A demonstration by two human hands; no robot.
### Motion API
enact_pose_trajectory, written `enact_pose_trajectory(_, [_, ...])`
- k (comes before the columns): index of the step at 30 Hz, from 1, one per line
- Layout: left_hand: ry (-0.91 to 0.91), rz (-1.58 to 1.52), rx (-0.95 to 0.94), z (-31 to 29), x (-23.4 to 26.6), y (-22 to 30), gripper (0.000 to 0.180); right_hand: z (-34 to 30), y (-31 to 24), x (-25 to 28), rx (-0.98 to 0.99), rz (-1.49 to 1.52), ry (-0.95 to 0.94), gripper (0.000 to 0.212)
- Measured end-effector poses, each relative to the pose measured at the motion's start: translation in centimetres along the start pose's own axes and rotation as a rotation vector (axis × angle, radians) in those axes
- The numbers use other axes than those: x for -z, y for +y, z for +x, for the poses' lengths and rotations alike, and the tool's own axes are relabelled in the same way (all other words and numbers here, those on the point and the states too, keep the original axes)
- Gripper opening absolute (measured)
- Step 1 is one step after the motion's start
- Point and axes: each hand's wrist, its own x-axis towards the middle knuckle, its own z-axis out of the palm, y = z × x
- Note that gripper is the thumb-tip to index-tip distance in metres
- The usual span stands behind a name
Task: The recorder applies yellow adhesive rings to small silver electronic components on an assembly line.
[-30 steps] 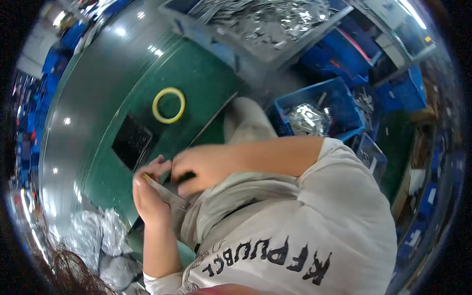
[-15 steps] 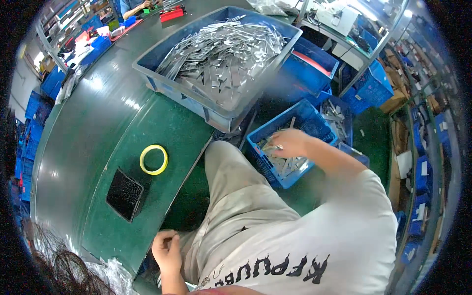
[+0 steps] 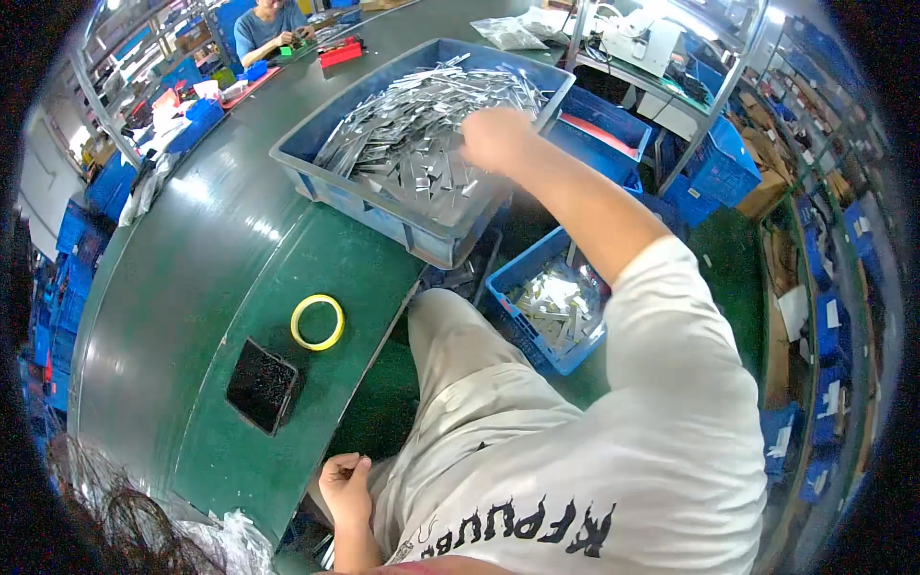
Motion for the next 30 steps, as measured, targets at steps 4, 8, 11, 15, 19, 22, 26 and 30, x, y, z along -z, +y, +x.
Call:
enact_pose_trajectory(4, [0.015, 0.052, -0.031, -0.1, 0.1, 1.6, 0.017, 3.5, -0.1, -2.9, -0.034, -0.202, -0.211, 0.039])
enact_pose_trajectory(8, [0.015, 0.105, -0.093, -0.1, 0.5, 1.8, 0.015, 5.3, 2.0, -5.4, -0.036, -0.263, -0.19, 0.037])
enact_pose_trajectory(11, [0.006, 0.196, -0.142, -0.1, 0.9, 1.1, 0.012, 4.5, 1.1, -4.4, -0.045, -0.254, -0.29, 0.032])
enact_pose_trajectory(15, [0.017, 0.207, -0.165, 0.0, 0.5, 0.2, 0.011, 3.8, 1.0, -3.7, -0.017, -0.252, -0.155, 0.029])
enact_pose_trajectory(19, [-0.043, 0.304, -0.189, -0.4, -0.1, 1.6, 0.011, 1.4, 0.8, 1.4, -0.055, -0.265, -0.029, 0.026])
enact_pose_trajectory(22, [-0.048, 0.278, -0.17, -0.7, -0.2, 1.8, 0.014, -1.3, -0.7, 5.7, -0.019, -0.187, 0.194, 0.022])
enact_pose_trajectory(26, [-0.03, 0.122, 0.011, -1.4, 0.1, 2.8, 0.009, -8.3, -6.4, 7.6, 0.313, 0.097, 0.688, 0.016])
enact_pose_trajectory(30, [-0.115, -0.02, -0.015, -1.4, 0.1, 2.4, 0.03, -15.1, -12.4, 2.0, 0.899, 0.469, 0.802, 0.015])
